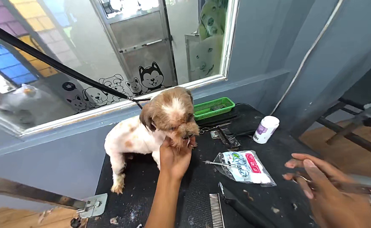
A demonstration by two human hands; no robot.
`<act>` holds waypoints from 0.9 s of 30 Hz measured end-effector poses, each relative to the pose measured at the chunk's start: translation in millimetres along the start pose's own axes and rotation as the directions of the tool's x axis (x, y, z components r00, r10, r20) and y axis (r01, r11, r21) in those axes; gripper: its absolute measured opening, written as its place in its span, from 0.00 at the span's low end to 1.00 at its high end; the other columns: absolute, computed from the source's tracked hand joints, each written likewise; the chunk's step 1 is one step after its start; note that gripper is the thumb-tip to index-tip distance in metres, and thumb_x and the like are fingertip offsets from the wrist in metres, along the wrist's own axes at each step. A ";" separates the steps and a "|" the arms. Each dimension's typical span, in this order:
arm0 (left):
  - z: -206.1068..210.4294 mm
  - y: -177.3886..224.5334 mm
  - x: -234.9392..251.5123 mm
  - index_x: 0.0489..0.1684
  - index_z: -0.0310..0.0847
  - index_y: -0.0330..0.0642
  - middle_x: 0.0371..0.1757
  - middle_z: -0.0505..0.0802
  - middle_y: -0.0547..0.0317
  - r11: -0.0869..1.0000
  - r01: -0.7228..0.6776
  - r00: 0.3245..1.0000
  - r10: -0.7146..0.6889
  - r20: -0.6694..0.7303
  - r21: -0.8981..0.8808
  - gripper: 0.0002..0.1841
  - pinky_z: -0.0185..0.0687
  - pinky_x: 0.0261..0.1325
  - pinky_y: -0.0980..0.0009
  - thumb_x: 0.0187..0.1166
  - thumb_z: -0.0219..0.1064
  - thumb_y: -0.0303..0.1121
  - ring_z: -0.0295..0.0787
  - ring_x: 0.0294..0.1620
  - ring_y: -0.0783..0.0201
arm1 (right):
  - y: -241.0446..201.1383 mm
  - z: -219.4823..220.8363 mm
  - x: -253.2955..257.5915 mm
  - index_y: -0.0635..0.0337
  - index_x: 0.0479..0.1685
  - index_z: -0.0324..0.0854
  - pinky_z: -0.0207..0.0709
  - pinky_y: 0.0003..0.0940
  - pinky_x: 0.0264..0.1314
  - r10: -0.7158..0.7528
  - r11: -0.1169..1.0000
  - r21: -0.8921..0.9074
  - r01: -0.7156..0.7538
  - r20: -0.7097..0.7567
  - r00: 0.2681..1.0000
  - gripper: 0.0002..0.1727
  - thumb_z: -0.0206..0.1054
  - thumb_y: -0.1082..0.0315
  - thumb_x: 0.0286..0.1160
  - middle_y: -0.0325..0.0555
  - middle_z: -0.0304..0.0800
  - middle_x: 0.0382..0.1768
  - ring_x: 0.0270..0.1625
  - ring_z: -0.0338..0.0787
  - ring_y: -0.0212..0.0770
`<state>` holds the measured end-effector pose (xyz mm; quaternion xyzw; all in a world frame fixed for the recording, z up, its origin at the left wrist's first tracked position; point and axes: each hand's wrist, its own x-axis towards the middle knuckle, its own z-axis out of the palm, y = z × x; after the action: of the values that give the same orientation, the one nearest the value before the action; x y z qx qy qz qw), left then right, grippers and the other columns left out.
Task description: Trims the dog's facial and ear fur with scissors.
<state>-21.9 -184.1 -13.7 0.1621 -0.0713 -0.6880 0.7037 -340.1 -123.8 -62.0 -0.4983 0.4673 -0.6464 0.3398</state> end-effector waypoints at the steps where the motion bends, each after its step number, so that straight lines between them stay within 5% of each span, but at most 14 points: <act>1: -0.2 -2.2 1.4 0.66 0.76 0.48 0.62 0.87 0.48 1.000 0.013 0.999 -0.012 0.038 -0.018 0.25 0.83 0.65 0.51 0.91 0.42 0.55 0.87 0.61 0.49 | 1.4 -3.5 -2.7 0.60 0.58 0.85 0.77 0.17 0.19 0.018 1.000 -0.003 -0.018 0.006 1.000 0.16 0.51 0.67 0.90 0.35 0.94 0.37 0.21 0.84 0.26; 5: 1.4 -7.3 1.0 0.62 0.79 0.44 0.60 0.88 0.45 0.995 0.080 0.977 -0.066 0.201 -0.061 0.19 0.83 0.65 0.53 0.89 0.50 0.45 0.88 0.59 0.49 | 3.9 -12.0 -15.8 0.61 0.60 0.82 0.77 0.16 0.21 0.079 0.997 -0.012 -0.079 0.045 0.996 0.16 0.49 0.70 0.90 0.33 0.95 0.35 0.23 0.87 0.25; 10: 16.2 -7.7 -16.4 0.51 0.81 0.42 0.51 0.90 0.47 0.993 0.044 0.995 -0.034 0.090 -0.107 0.09 0.87 0.60 0.56 0.84 0.56 0.32 0.90 0.53 0.52 | -4.3 -3.0 -25.8 0.61 0.59 0.82 0.77 0.16 0.21 0.061 0.998 -0.028 -0.060 0.066 0.996 0.16 0.49 0.72 0.90 0.33 0.95 0.36 0.25 0.88 0.25; 13: 14.6 2.2 -36.7 0.46 0.84 0.40 0.47 0.91 0.47 0.995 0.018 0.992 -0.006 0.129 -0.097 0.07 0.84 0.66 0.52 0.77 0.61 0.24 0.91 0.54 0.52 | -15.0 15.8 -30.6 0.60 0.57 0.84 0.75 0.15 0.19 0.031 0.999 -0.009 -0.031 0.093 0.995 0.15 0.51 0.70 0.90 0.34 0.96 0.35 0.24 0.87 0.23; 18: 4.8 30.9 -73.3 0.42 0.82 0.40 0.45 0.92 0.48 0.996 -0.068 0.994 0.063 0.087 0.054 0.11 0.86 0.62 0.52 0.80 0.52 0.21 0.92 0.50 0.53 | -25.9 86.9 -48.7 0.56 0.55 0.90 0.77 0.18 0.22 0.057 0.984 0.150 -0.093 0.230 0.972 0.14 0.63 0.59 0.86 0.41 0.95 0.39 0.23 0.84 0.26; 21: -4.8 50.8 -95.6 0.40 0.81 0.41 0.43 0.92 0.50 0.986 -0.122 0.992 0.117 0.048 0.110 0.12 0.87 0.61 0.54 0.82 0.50 0.22 0.92 0.48 0.54 | -28.6 136.9 -63.7 0.53 0.58 0.90 0.80 0.20 0.28 0.120 0.946 0.227 -0.232 0.420 0.900 0.15 0.61 0.59 0.87 0.44 0.96 0.50 0.26 0.86 0.27; 24: -20.1 73.3 -115.4 0.36 0.82 0.43 0.40 0.92 0.52 0.969 -0.183 0.983 0.176 0.054 0.168 0.12 0.89 0.57 0.55 0.80 0.52 0.22 0.92 0.45 0.57 | -33.6 182.0 -77.6 0.53 0.63 0.88 0.81 0.22 0.31 0.151 0.899 0.275 -0.341 0.536 0.831 0.16 0.58 0.63 0.88 0.44 0.94 0.55 0.26 0.83 0.27; 27: -37.9 91.4 -135.1 0.34 0.88 0.44 0.40 0.94 0.53 0.954 -0.225 0.970 0.201 0.134 0.198 0.09 0.91 0.55 0.57 0.76 0.61 0.24 0.94 0.44 0.59 | -43.2 213.7 -91.1 0.51 0.60 0.90 0.77 0.20 0.28 0.174 0.870 0.282 -0.406 0.593 0.786 0.14 0.60 0.63 0.87 0.42 0.94 0.49 0.25 0.81 0.26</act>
<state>71.0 -45.2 -2.9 0.1886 -0.2008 -0.6044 0.7475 -108.6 -83.7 -36.8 -0.5037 0.2821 -0.4947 0.6496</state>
